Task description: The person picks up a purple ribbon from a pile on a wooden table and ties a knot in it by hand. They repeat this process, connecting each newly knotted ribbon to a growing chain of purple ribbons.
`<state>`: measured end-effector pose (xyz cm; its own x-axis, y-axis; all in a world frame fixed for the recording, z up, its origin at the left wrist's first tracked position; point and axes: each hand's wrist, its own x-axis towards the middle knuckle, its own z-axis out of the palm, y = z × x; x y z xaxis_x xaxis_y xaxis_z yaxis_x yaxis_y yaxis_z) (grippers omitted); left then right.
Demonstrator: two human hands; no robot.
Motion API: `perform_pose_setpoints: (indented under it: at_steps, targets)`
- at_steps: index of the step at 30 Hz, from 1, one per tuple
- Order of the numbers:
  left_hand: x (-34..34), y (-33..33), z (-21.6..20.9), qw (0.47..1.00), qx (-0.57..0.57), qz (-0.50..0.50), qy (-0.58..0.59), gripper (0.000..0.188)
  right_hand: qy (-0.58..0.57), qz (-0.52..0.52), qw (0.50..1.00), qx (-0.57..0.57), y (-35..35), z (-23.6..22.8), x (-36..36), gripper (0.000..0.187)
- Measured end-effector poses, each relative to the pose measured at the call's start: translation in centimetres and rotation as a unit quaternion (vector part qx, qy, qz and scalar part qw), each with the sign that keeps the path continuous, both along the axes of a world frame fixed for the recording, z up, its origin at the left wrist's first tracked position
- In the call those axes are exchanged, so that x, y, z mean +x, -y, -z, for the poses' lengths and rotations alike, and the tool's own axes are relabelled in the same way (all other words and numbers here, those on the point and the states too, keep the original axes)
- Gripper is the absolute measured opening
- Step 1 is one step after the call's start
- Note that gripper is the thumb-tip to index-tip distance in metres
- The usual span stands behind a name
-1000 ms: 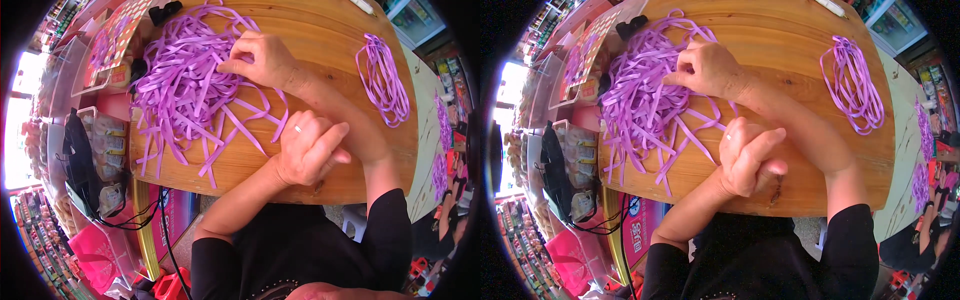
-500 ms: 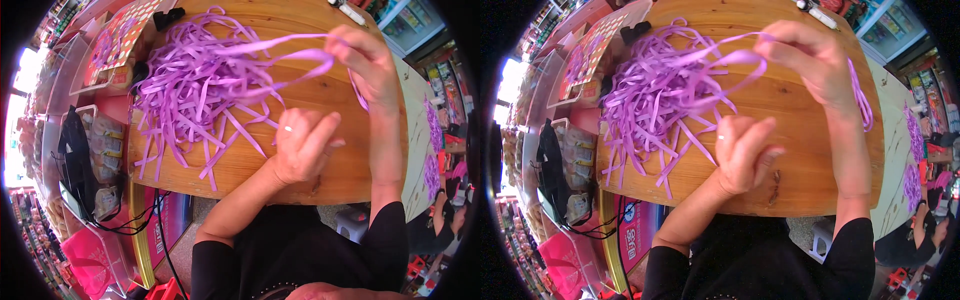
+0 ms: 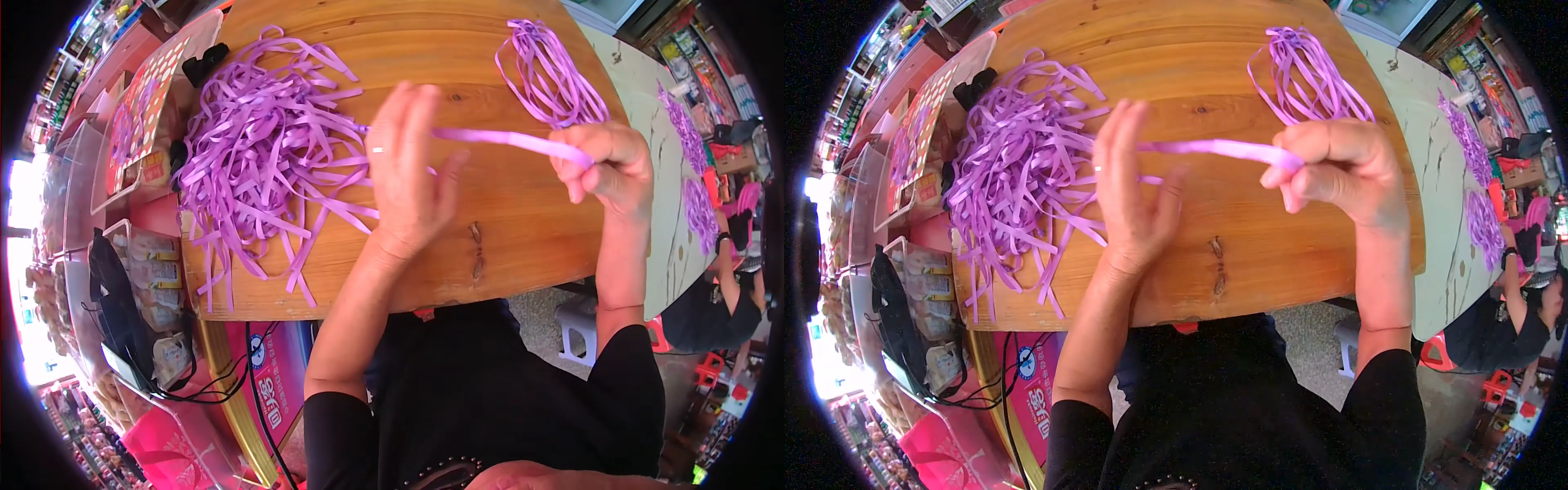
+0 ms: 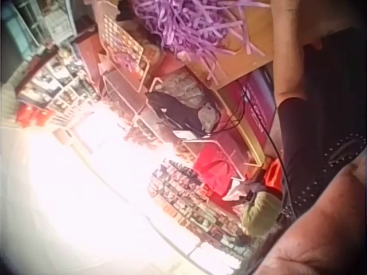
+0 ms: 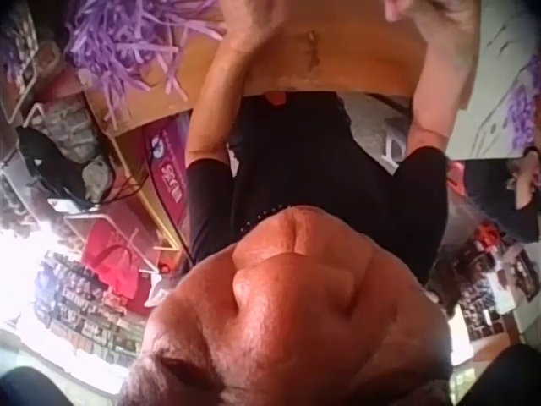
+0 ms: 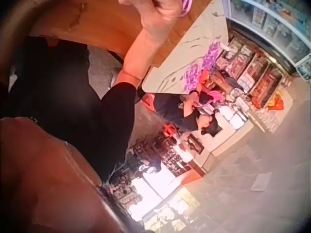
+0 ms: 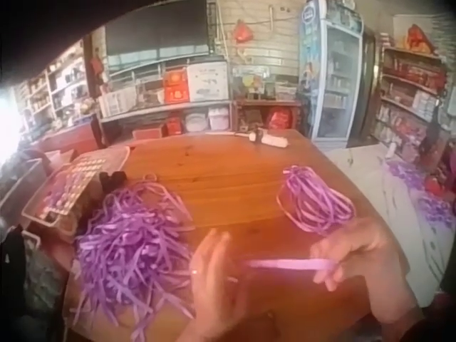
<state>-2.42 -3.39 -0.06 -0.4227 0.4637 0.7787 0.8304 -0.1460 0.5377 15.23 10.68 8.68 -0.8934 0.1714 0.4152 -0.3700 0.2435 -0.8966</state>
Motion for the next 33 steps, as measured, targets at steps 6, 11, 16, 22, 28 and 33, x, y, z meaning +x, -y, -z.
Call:
perform_pose_setpoints:
  at_steps: [6, 11, 16, 22, 28, 33]
  targets:
    - [3.0, 0.0, 0.3, 0.939, -0.135, 0.310, 0.065, 0.044, 0.127, 0.136, 0.922, 0.338, 1.7, 1.6, 1.7, 0.014]
    - [3.8, -0.2, 1.1, 0.903, -0.131, 0.360, 0.195, 0.018, 0.135, 0.188, 0.913, 0.337, 1.7, 2.3, 2.7, 0.018]
    - [3.3, -0.9, 1.0, 0.932, -0.133, 0.266, 0.206, 0.010, 0.079, 0.274, 0.873, 0.394, 1.4, 3.9, 1.8, 0.018]
    - [2.4, -0.8, 0.6, 0.957, -0.142, 0.191, 0.164, 0.006, 0.068, 0.246, 0.879, 0.404, 0.4, 5.3, 1.3, 0.013]
    - [2.4, -0.8, 0.7, 0.954, -0.134, 0.187, 0.190, 0.005, 0.169, 0.159, 0.954, 0.187, 1.0, 6.4, 1.5, 0.009]
    - [3.5, -1.1, 1.2, 0.893, -0.115, 0.258, 0.351, 0.009, 0.170, 0.040, 0.980, -0.097, 0.9, 7.2, 1.0, 0.008]
